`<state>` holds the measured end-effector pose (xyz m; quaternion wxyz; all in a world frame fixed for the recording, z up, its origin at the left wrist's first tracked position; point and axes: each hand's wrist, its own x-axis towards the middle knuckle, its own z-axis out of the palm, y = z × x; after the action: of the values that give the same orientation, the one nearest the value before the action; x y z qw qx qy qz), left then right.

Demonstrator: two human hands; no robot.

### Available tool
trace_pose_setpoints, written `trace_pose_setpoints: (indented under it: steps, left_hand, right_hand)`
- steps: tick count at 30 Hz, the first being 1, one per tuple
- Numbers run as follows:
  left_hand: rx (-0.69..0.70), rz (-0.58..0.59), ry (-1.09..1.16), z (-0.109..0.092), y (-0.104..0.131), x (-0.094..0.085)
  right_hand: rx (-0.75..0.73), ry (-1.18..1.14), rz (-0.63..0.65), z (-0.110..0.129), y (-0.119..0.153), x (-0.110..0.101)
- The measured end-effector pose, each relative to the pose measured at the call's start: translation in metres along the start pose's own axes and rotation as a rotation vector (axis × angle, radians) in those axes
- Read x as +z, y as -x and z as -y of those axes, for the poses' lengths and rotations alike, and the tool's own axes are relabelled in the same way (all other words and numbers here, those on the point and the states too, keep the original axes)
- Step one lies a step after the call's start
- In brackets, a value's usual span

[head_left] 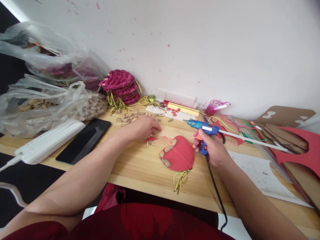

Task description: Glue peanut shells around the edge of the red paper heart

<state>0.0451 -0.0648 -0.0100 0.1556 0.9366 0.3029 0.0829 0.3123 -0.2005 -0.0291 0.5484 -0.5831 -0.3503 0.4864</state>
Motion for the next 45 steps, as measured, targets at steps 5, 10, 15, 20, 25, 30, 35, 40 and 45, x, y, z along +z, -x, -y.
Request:
trace_pose_setpoints:
  steps: [5,10,15,20,25,30,35,40,45]
  left_hand:
    - [-0.027,-0.062,-0.042,0.007,-0.003,0.004]
    - [-0.046,-0.128,-0.017,0.008,-0.003,0.005]
    - [-0.104,-0.136,-0.003,0.005,-0.005,0.007]
    - [-0.094,-0.096,0.08,0.004,-0.001,-0.004]
    - [-0.248,0.069,0.162,0.011,0.013,-0.03]
    - [-0.218,0.243,0.148,0.007,0.022,-0.041]
    - [-0.113,0.253,0.094,-0.004,0.018,-0.031]
    - [-0.094,0.282,0.082,-0.005,0.016,-0.023]
    - [-0.126,0.259,0.085,-0.004,0.013,-0.02]
  right_hand:
    - [0.006,-0.005,0.001,0.001,0.001,0.0]
    - [0.002,0.0,-0.009,0.001,0.0,0.001]
    - [0.0,0.003,0.0,0.001,0.0,0.0]
    - [0.003,-0.004,0.001,0.002,0.0,0.0]
    - [0.011,-0.012,-0.006,0.002,-0.001,0.001]
    - [0.009,-0.017,-0.01,0.001,-0.001,0.001]
    - [0.01,-0.018,-0.012,0.0,-0.001,0.001]
    - [0.002,-0.012,-0.012,0.0,-0.002,0.0]
    - [0.002,-0.007,-0.013,0.001,-0.001,0.0]
